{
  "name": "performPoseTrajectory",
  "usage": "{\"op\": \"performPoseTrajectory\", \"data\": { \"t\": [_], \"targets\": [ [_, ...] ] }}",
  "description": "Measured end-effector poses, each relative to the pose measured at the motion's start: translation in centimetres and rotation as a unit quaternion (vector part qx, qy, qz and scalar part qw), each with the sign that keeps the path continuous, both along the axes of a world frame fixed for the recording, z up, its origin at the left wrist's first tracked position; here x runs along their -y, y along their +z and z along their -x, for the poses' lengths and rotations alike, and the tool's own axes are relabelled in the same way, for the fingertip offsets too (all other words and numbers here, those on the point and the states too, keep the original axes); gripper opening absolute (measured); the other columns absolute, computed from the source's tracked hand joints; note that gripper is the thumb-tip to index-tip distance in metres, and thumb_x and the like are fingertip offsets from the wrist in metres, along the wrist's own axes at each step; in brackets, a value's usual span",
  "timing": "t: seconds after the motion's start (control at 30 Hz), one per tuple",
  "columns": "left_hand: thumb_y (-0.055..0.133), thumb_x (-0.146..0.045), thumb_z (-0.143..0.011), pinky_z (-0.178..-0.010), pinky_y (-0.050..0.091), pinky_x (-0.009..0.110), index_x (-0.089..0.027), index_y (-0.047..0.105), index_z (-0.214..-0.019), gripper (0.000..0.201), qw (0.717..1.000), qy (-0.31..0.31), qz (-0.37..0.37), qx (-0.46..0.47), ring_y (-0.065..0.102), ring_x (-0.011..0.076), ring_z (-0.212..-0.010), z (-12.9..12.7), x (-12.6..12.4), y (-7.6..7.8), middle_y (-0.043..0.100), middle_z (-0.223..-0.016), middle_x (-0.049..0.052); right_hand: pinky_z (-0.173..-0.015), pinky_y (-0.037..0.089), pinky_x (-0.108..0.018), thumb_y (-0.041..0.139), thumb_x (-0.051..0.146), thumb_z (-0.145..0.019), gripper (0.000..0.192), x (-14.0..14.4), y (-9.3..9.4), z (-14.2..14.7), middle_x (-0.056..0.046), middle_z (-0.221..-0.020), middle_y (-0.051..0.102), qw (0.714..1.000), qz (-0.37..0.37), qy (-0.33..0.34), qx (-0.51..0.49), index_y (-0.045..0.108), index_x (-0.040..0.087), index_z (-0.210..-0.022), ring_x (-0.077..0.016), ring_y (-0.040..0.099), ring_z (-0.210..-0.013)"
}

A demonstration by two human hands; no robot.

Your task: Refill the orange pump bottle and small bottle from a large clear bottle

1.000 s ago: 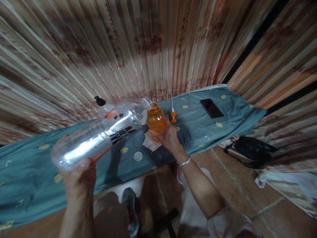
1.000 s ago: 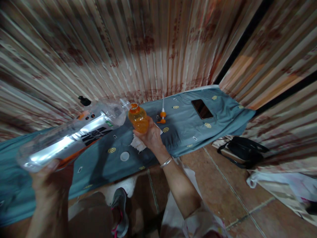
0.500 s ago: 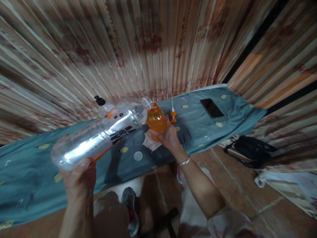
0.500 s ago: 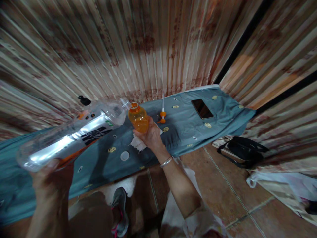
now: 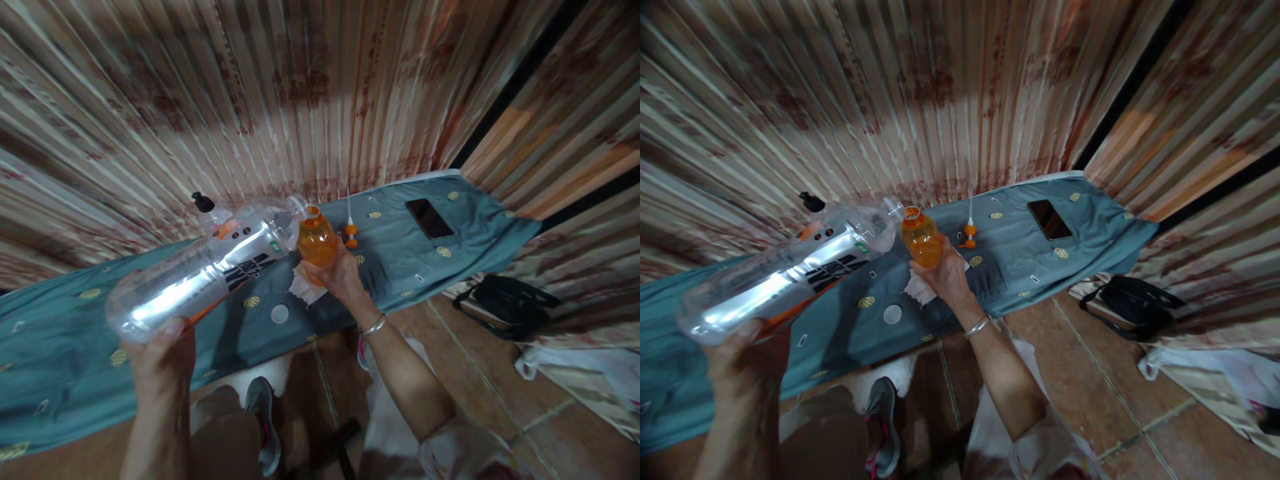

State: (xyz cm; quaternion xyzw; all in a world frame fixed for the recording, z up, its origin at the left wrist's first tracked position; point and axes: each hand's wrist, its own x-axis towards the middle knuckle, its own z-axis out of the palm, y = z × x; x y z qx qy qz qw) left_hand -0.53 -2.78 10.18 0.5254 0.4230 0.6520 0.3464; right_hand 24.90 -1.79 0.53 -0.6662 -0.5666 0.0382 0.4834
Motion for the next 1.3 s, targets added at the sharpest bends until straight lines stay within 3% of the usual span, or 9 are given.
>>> {"op": "performPoseTrajectory", "data": {
  "t": [0.27, 1.3],
  "targets": [
    [0.086, -0.036, -0.045, -0.111, 0.047, 0.061, -0.037, 0.066, -0.115, 0.073, 0.999, -0.011, 0.015, 0.040, 0.060, 0.0350, -0.126, -0.15, 0.24, 0.31, 0.068, -0.121, 0.002, -0.077, 0.064, -0.041, 0.085, 0.050, -0.074, 0.069, -0.06, -0.30, 0.16, -0.012, -0.104, 0.079, 1.000, -0.005, -0.011, -0.010, 0.051, 0.020, -0.127, -0.0315, 0.078, -0.093],
    [0.084, -0.035, -0.048, -0.112, 0.047, 0.057, -0.037, 0.065, -0.119, 0.074, 0.999, -0.017, 0.005, 0.029, 0.061, 0.0326, -0.125, -0.24, 0.19, 0.50, 0.068, -0.122, 0.001, -0.083, 0.064, -0.040, 0.086, 0.045, -0.073, 0.066, -0.14, -0.18, 0.21, -0.012, -0.107, 0.078, 1.000, -0.003, 0.001, -0.031, 0.051, 0.020, -0.122, -0.0295, 0.078, -0.098]
  ]
}}
